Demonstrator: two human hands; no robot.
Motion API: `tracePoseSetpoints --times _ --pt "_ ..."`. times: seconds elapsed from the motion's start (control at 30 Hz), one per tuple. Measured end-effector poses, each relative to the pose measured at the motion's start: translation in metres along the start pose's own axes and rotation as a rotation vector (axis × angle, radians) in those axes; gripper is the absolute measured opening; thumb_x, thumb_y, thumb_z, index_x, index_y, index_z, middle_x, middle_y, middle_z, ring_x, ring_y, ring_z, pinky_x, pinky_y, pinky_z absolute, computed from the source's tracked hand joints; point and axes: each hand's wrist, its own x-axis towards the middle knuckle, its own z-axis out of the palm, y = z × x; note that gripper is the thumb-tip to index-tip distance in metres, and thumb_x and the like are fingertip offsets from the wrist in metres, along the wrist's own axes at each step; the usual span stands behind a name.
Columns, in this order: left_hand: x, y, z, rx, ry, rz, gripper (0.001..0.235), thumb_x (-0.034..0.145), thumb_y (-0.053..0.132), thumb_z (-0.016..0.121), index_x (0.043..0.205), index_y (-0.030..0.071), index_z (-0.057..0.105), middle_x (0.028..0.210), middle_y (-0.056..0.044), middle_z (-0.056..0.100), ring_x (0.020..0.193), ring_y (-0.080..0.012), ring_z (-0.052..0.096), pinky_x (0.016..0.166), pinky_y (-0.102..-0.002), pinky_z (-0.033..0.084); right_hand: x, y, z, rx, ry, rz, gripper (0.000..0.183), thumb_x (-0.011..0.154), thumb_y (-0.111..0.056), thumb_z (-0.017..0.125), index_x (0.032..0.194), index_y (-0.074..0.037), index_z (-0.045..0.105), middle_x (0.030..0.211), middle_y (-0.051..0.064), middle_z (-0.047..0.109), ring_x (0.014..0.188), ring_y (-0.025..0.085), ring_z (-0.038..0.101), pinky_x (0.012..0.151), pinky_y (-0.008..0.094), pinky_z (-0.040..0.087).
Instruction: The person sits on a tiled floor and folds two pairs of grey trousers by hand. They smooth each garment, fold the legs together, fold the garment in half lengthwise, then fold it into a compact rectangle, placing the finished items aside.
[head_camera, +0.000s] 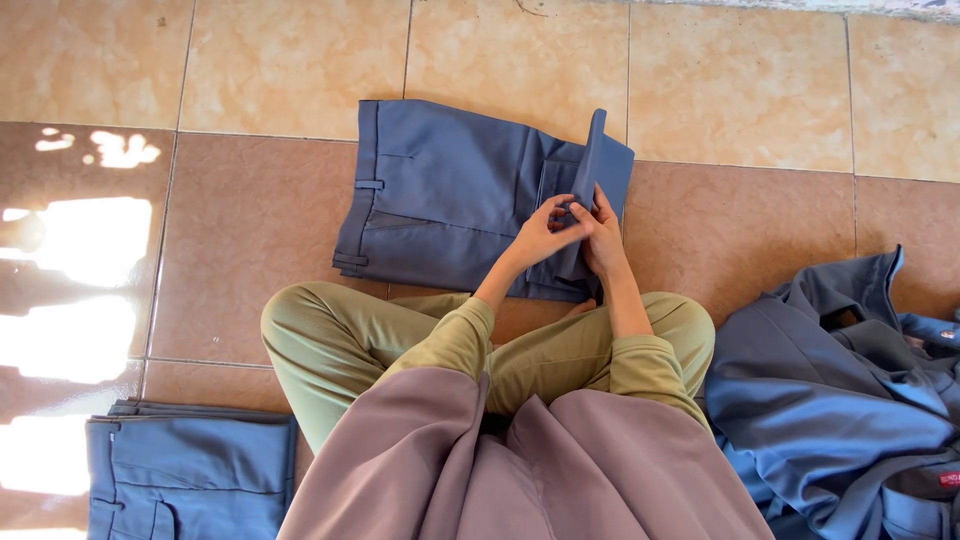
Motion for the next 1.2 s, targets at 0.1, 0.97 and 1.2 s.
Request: tracePoseSetpoints --times 0.1,0.97,1.2 --pt "-0.005 0.002 -0.001 0.11 -0.085 0.107 0.11 0.062 0.034 0.102 0.154 0.013 0.044 0.14 -0.029 0.049 0.128 -0.0426 0.058 0.102 -0.047 0.056 -0.003 -0.003 0.002 0.013 -0.004 0.022 0.057 0.099 -0.005 0.068 0.152 -0.013 0.049 0.113 0.013 0.069 0.093 0.024 0.074 0.072 0.038 0.067" --pt "0.031 -0.142 -0.201 0.239 0.52 -0.047 0.047 0.092 0.031 0.076 0.13 0.005 0.066 0.106 -0.02 0.075 0.106 -0.0345 0.072 0.082 -0.045 0.061 0.014 0.073 -0.066 -0.929 0.228 0.417 0.074 0.088 -0.052 0.081 0.143 -0.007 0.057 0.122 0.02 0.068 0.108 0.037 0.069 0.068 0.047 0.066" --pt "0.001 -0.132 -0.257 0.593 0.742 -0.103 0.038 0.094 0.034 0.071 0.123 0.01 0.07 0.108 -0.015 0.075 0.106 -0.0356 0.071 0.083 -0.053 0.06 -0.016 0.029 -0.002 -0.853 0.055 0.478 0.074 0.095 -0.044 0.074 0.145 0.005 0.049 0.133 0.036 0.056 0.114 0.047 0.065 0.073 0.05 0.064"
